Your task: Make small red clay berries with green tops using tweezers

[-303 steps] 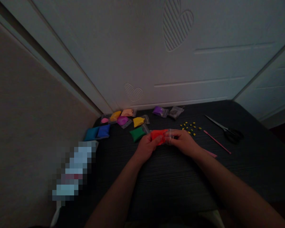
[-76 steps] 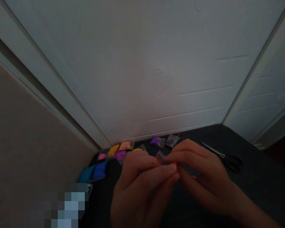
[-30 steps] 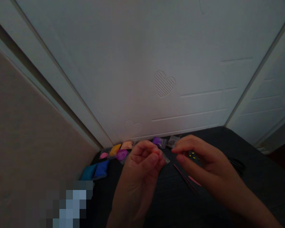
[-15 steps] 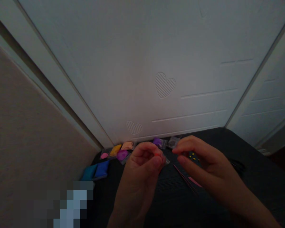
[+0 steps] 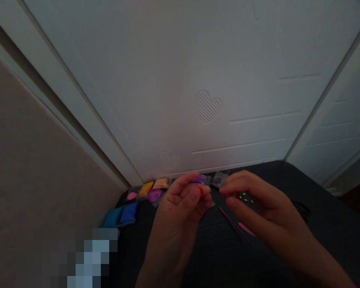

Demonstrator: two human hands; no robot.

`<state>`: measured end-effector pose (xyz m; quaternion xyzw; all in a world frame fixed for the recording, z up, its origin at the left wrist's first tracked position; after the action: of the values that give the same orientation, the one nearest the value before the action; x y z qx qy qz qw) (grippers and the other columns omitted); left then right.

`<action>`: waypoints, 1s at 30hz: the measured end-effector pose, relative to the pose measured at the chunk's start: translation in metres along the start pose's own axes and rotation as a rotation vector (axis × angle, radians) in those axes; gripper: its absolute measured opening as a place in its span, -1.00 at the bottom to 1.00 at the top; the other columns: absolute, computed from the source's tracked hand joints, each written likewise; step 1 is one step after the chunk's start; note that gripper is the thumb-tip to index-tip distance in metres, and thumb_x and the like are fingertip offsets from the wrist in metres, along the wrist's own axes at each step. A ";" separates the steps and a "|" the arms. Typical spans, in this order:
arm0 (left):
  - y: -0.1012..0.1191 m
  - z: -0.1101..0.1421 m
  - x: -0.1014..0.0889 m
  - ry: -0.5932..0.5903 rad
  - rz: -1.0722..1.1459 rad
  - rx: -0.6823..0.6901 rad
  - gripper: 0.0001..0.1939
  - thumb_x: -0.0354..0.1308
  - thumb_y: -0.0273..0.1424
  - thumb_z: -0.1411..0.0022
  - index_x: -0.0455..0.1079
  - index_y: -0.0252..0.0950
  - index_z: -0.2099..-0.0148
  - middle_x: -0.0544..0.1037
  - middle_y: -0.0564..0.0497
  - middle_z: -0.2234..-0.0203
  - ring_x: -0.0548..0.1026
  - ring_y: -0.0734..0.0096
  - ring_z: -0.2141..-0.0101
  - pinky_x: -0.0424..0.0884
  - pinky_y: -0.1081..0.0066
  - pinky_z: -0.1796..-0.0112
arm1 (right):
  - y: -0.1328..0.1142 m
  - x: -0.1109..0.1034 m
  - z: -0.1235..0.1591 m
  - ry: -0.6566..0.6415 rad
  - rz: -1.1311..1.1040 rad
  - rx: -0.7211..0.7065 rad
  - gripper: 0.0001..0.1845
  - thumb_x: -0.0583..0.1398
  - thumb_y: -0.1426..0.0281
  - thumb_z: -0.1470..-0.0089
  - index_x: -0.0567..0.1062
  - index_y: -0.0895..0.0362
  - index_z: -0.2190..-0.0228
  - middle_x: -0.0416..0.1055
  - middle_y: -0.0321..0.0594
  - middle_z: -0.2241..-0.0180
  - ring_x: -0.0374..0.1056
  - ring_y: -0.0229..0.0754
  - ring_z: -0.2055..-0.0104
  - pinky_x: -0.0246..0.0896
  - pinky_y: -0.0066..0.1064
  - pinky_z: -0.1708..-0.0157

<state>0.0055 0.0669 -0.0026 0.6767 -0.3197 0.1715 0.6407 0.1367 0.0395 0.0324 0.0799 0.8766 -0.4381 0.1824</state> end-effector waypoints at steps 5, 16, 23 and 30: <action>-0.004 0.002 0.003 -0.058 -0.027 -0.021 -0.74 0.27 -0.51 0.07 0.42 -0.21 0.25 0.52 0.13 0.50 0.45 0.58 0.41 0.37 0.57 0.30 | -0.013 0.002 0.002 0.051 0.207 -0.234 -0.58 0.19 0.52 0.04 0.31 0.00 0.11 0.27 -0.29 0.18 0.22 -0.34 0.13 0.18 -0.53 0.15; -0.010 0.004 0.008 -0.129 -0.072 -0.110 -0.63 0.25 -0.55 0.05 0.40 -0.19 0.14 0.56 0.10 0.44 0.48 0.57 0.37 0.36 0.60 0.29 | -0.015 0.006 0.006 0.114 0.383 -0.354 -0.56 0.21 0.53 0.08 0.33 0.02 0.11 0.27 -0.30 0.16 0.20 -0.32 0.10 0.19 -0.47 0.13; -0.009 0.004 0.010 -0.095 -0.053 -0.109 -0.65 0.25 -0.54 0.06 0.42 -0.22 0.16 0.53 0.08 0.44 0.46 0.58 0.40 0.35 0.62 0.33 | -0.016 0.005 0.004 0.124 0.371 -0.323 -0.61 0.20 0.53 0.08 0.37 0.03 0.16 0.30 -0.28 0.19 0.23 -0.31 0.12 0.20 -0.47 0.14; -0.007 0.003 0.007 -0.068 -0.116 -0.081 -0.69 0.21 -0.46 -0.01 0.40 -0.20 0.13 0.53 0.05 0.41 0.44 0.51 0.36 0.34 0.53 0.27 | -0.016 0.002 0.005 0.122 0.336 -0.305 -0.63 0.20 0.54 0.07 0.38 0.08 0.16 0.33 -0.24 0.21 0.24 -0.29 0.13 0.22 -0.45 0.16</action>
<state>0.0143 0.0622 -0.0038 0.6732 -0.3082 0.0978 0.6650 0.1314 0.0255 0.0409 0.2226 0.9165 -0.2582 0.2094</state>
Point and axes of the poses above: each hand's wrist, its own z-axis away from the middle knuckle, its own x-axis out of the palm, y = z × x, the point moved 6 cm from there along -z, towards the middle knuckle
